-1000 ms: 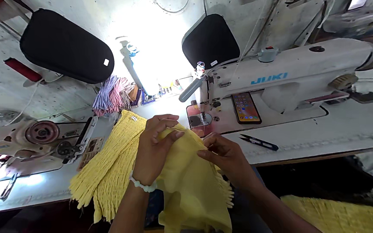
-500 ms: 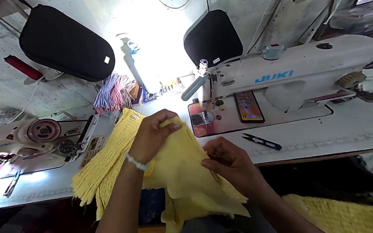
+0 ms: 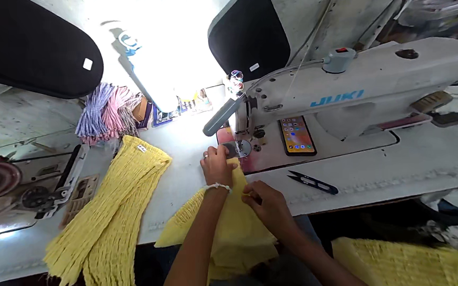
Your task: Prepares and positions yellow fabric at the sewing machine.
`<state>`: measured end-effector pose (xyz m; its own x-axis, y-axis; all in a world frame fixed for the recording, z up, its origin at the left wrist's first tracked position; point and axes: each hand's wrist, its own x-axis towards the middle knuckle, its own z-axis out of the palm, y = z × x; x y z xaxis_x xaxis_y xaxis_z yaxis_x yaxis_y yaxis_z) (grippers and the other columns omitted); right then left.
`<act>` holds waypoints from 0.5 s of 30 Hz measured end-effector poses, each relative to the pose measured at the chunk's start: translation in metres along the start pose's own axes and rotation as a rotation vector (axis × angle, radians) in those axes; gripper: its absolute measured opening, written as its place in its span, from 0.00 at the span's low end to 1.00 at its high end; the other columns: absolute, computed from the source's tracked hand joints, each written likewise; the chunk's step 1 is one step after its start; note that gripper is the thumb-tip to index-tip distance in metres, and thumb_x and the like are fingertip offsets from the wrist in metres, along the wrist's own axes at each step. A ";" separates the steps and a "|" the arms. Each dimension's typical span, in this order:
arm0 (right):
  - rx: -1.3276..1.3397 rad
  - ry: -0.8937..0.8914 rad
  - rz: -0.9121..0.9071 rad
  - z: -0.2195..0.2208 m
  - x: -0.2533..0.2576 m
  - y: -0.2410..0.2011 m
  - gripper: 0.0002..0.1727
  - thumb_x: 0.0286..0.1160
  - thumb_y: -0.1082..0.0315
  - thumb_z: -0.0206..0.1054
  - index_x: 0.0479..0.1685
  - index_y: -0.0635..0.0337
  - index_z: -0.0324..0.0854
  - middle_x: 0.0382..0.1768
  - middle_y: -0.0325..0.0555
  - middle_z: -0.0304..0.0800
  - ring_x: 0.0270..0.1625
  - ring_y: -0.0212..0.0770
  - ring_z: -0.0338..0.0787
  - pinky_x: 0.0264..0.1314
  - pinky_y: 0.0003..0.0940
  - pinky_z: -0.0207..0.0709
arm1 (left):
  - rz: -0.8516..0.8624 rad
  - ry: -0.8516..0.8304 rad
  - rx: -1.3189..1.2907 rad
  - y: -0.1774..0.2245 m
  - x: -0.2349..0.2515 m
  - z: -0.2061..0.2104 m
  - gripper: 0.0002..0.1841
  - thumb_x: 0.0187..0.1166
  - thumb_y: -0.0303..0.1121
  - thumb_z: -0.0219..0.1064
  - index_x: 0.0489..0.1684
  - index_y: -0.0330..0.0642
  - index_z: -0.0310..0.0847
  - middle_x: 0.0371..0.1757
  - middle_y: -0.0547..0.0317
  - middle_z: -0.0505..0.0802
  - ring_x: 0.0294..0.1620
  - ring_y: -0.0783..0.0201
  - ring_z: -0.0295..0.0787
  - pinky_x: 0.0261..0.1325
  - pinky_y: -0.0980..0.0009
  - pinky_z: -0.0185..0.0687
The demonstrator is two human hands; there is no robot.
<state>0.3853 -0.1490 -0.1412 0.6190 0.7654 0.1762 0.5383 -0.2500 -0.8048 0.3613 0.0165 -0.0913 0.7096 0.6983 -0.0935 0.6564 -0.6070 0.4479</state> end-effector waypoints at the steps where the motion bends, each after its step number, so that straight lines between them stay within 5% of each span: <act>1: -0.007 0.021 -0.016 0.003 0.000 0.002 0.09 0.72 0.71 0.73 0.46 0.66 0.90 0.34 0.52 0.89 0.30 0.43 0.89 0.37 0.38 0.86 | 0.040 0.125 0.021 -0.001 -0.006 0.008 0.22 0.67 0.34 0.81 0.59 0.35 0.85 0.59 0.31 0.87 0.65 0.31 0.81 0.64 0.37 0.72; 4: -0.021 0.082 -0.085 0.007 -0.001 0.009 0.08 0.69 0.71 0.73 0.43 0.65 0.90 0.32 0.49 0.88 0.27 0.40 0.87 0.33 0.34 0.84 | 0.214 0.425 0.099 -0.006 -0.015 0.033 0.14 0.64 0.29 0.81 0.43 0.30 0.88 0.44 0.34 0.90 0.51 0.32 0.88 0.49 0.40 0.79; 8: -0.023 0.122 -0.114 0.009 -0.003 0.013 0.08 0.68 0.71 0.71 0.41 0.63 0.91 0.32 0.48 0.88 0.27 0.36 0.85 0.31 0.28 0.82 | 0.298 0.493 0.173 -0.007 -0.021 0.053 0.06 0.75 0.23 0.67 0.34 0.31 0.90 0.36 0.41 0.92 0.41 0.42 0.93 0.41 0.51 0.84; 11: -0.020 0.127 -0.113 0.008 -0.002 0.014 0.08 0.67 0.71 0.70 0.41 0.64 0.91 0.31 0.47 0.88 0.27 0.36 0.85 0.31 0.27 0.81 | 0.302 0.500 0.186 -0.006 -0.032 0.059 0.08 0.73 0.18 0.65 0.37 0.32 0.92 0.39 0.41 0.94 0.43 0.43 0.95 0.41 0.54 0.89; 15: -0.030 0.107 -0.104 0.005 -0.004 0.011 0.08 0.66 0.72 0.72 0.42 0.64 0.91 0.32 0.48 0.88 0.28 0.37 0.86 0.33 0.29 0.83 | 0.354 0.473 0.150 -0.017 -0.053 0.067 0.18 0.70 0.17 0.67 0.58 0.31 0.91 0.54 0.37 0.93 0.55 0.39 0.91 0.54 0.54 0.88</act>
<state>0.3861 -0.1518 -0.1539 0.6157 0.7208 0.3182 0.6182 -0.1915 -0.7623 0.3300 -0.0355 -0.1535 0.7231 0.5164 0.4587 0.4548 -0.8558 0.2465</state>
